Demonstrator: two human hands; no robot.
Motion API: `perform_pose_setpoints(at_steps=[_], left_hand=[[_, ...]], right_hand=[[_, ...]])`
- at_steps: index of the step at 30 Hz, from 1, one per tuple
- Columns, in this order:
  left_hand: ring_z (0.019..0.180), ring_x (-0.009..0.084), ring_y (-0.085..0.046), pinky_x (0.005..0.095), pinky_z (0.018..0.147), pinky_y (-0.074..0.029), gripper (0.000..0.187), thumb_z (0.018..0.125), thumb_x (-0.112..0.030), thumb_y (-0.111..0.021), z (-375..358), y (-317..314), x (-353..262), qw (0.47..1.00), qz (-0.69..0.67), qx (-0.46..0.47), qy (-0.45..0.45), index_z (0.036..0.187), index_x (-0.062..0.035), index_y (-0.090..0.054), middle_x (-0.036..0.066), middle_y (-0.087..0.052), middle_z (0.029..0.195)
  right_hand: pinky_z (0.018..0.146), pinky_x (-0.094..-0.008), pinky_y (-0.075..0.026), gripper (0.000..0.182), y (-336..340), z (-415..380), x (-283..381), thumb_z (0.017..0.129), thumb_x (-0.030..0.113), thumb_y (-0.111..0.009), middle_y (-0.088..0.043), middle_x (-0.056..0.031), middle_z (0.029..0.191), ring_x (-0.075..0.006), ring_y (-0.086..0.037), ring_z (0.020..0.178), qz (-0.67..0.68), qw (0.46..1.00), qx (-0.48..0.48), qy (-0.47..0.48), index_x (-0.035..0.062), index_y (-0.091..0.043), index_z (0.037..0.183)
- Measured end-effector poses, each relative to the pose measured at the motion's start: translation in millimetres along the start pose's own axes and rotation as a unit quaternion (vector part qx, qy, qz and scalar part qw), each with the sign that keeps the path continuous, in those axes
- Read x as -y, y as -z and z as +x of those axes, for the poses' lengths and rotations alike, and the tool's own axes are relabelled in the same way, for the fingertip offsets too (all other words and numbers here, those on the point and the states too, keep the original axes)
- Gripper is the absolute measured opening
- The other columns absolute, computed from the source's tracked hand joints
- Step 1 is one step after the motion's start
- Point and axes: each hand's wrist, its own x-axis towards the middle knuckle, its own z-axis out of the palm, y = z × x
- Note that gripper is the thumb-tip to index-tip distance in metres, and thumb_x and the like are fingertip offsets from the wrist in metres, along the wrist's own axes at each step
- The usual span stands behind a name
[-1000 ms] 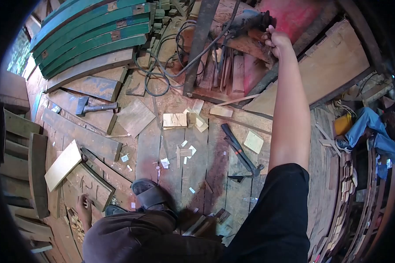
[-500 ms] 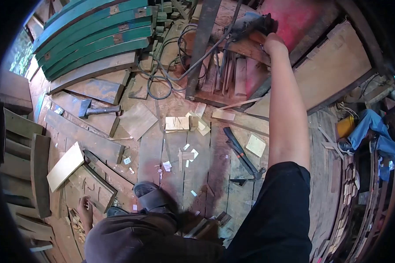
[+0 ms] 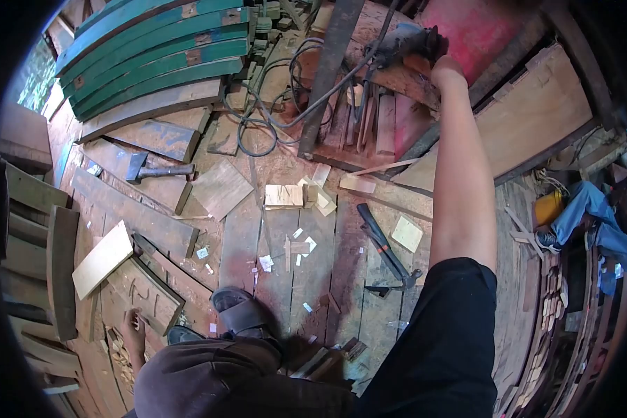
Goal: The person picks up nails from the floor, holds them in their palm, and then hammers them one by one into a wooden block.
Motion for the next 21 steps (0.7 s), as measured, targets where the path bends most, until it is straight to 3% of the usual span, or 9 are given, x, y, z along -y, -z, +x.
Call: perform_pose_setpoints(at_steps=[3,6,9,10,13,16,21], left_hand=[[0.074,0.0225,-0.055,0.0330,0.068,-0.046,0.025,0.082,0.002,-0.062,-2,-1,2,1.000,-0.004,-0.007,0.013,0.106,-0.0032,-0.062,0.010,-0.055,0.088],[0.074,0.0224,-0.055,0.0329,0.068,-0.046,0.024,0.082,0.003,-0.061,-1,1,2,1.000,-0.004,-0.005,0.016,0.106,-0.0029,-0.062,0.010,-0.054,0.088],[0.075,0.0222,-0.055,0.0330,0.068,-0.046,0.023,0.083,0.002,-0.061,-1,-3,1,1.000,-0.006,-0.001,0.022,0.106,-0.0026,-0.062,0.010,-0.054,0.088],[0.075,0.0222,-0.055,0.0331,0.068,-0.046,0.023,0.083,0.002,-0.062,-1,-5,2,1.000,-0.004,-0.001,0.022,0.106,-0.0024,-0.062,0.011,-0.054,0.088],[0.074,0.0225,-0.055,0.0329,0.068,-0.046,0.023,0.083,0.001,-0.062,2,-7,-2,1.000,-0.001,-0.002,0.018,0.106,-0.0017,-0.062,0.011,-0.055,0.088],[0.075,0.0213,-0.056,0.0314,0.067,-0.046,0.023,0.084,0.000,-0.062,8,-4,-15,1.000,-0.019,-0.014,0.000,0.107,-0.0024,-0.062,0.010,-0.057,0.090],[0.079,0.0204,-0.058,0.0302,0.071,-0.047,0.023,0.082,0.003,-0.061,41,6,-71,0.990,-0.125,-0.050,-0.049,0.104,-0.0004,-0.063,0.010,-0.059,0.091]], right_hand=[[0.097,-0.0448,-0.050,0.047,12,-10,0,0.082,0.028,-0.072,-0.062,-0.0253,0.121,-0.0407,-0.057,0.118,0.046,0.998,0.035,-0.002,-0.0009,-0.064,0.119],[0.081,-0.0453,-0.055,0.045,21,-9,-6,0.080,0.029,-0.073,-0.068,-0.0261,0.105,-0.0393,-0.068,0.098,0.043,0.996,-0.048,0.064,-0.0020,-0.066,0.112],[0.057,-0.0348,-0.053,0.035,43,-44,-2,0.081,0.027,-0.072,-0.069,-0.0162,0.078,-0.0226,-0.069,0.064,0.277,0.960,-0.029,0.022,-0.0061,-0.068,0.091],[0.047,-0.0270,-0.044,0.031,48,-54,-6,0.087,0.026,-0.070,-0.063,-0.0052,0.068,-0.0119,-0.058,0.054,0.309,0.946,-0.053,0.080,-0.0039,-0.068,0.091],[0.041,-0.0241,-0.031,0.020,83,-95,-10,0.092,0.020,-0.063,-0.055,0.0015,0.066,-0.0056,-0.044,0.049,0.492,0.862,0.070,0.105,-0.0005,-0.065,0.089],[0.039,-0.0204,-0.019,0.016,99,-129,-20,0.096,0.019,-0.059,-0.042,0.0094,0.062,0.0006,-0.030,0.047,0.571,0.796,0.153,0.132,0.0053,-0.064,0.090],[0.036,-0.0177,-0.015,0.014,107,-212,-16,0.097,0.019,-0.059,-0.034,0.0104,0.061,0.0015,-0.028,0.044,0.690,0.678,0.211,0.140,0.0051,-0.061,0.098]])
